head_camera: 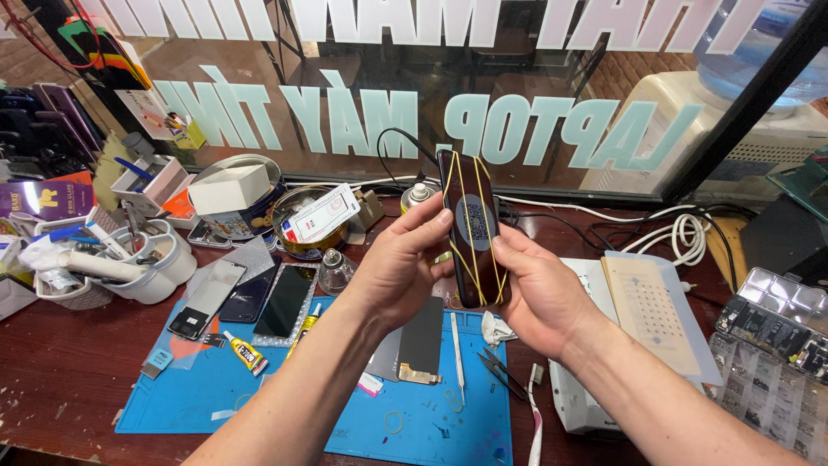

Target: The person secures a smartphone with rubber bands, wipes the screen with a cloth, and applies adhesive to the edges of a disassembled phone frame. The person then handles a battery and other internal components on a cluttered workbench.

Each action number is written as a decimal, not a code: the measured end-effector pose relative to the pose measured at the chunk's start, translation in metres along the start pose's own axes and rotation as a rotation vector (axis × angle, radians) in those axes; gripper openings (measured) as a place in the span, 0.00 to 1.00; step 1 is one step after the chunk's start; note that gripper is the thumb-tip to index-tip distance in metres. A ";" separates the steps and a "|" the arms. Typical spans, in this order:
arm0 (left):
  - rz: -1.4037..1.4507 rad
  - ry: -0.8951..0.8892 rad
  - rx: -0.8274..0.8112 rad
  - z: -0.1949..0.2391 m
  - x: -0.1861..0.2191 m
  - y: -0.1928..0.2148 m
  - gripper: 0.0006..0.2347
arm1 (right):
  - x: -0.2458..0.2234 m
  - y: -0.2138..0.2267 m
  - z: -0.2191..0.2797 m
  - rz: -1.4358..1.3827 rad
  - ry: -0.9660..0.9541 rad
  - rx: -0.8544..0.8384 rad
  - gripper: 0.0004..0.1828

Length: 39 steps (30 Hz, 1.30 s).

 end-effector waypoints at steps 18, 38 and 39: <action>0.063 0.048 -0.136 0.004 -0.002 -0.011 0.17 | -0.006 0.001 0.009 0.010 0.050 0.012 0.22; -0.025 -0.123 0.086 -0.009 0.023 0.002 0.27 | 0.006 -0.004 0.015 0.237 -0.022 -0.059 0.29; -0.047 -0.122 0.114 -0.009 0.022 0.005 0.29 | 0.006 -0.006 0.016 0.257 -0.016 -0.063 0.31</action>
Point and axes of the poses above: each hand's wrist, its own z-axis away from the middle knuckle, its own y-axis out of the back of the hand, x = y × z, the point moved 10 cm from there along -z, towards the middle knuckle, and after that the axes turned 13 degrees about x, right-handed, at the moved point
